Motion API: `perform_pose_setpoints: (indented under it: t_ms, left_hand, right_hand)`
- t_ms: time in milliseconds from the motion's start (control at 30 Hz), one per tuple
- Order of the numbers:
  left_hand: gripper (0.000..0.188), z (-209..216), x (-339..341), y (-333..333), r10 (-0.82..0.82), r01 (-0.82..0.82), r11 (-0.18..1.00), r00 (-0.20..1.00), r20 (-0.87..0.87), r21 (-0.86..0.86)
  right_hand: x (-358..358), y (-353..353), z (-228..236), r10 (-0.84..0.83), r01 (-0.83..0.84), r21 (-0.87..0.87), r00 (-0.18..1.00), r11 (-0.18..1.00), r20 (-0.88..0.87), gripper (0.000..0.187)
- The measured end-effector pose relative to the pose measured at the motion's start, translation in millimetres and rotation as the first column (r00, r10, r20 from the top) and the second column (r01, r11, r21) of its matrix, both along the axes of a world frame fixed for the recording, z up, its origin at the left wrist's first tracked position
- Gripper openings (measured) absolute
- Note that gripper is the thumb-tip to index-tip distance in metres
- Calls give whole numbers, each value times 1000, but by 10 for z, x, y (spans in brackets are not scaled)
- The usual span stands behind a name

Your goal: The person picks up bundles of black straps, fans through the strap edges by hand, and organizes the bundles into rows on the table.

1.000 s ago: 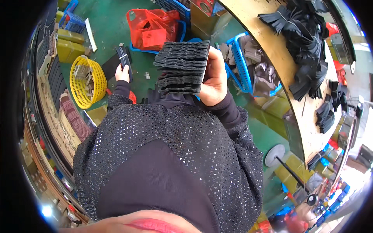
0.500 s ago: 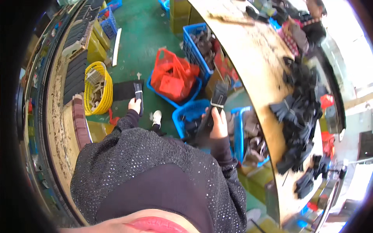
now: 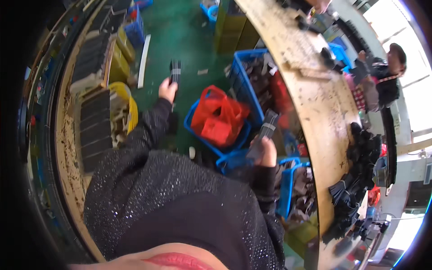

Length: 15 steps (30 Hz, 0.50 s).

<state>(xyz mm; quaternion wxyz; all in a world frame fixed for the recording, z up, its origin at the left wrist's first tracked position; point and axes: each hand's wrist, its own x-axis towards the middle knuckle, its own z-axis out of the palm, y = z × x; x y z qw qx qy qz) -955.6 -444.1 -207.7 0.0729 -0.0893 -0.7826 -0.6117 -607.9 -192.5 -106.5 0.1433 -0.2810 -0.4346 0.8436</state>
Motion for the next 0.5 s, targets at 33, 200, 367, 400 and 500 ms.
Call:
perform_pose_setpoints:
  t_ms: [33,200,367,400,500]
  left_hand:
    - [23,147,-138,5,-48,48,998,999,3,31]
    - [25,20,-601,110,-167,72,948,941,295,309]
    - [35,579,-567,548,-458,267,821,836,302,505]
    - [35,591,-681,672,-470,281,814,834,290,509]
    - [46,968,-791,1223,-497,492,864,867,32,105]
  right_hand:
    - [-61,7,52,-66,66,10,998,998,22,30]
    - [-364,196,140,-184,160,173,974,972,132,18]
    - [-750,584,299,-273,269,324,961,907,-35,40]
    - [-870,716,276,-292,288,365,955,885,-47,45]
    - [-1227,1309,18,-324,326,442,942,835,-84,53]
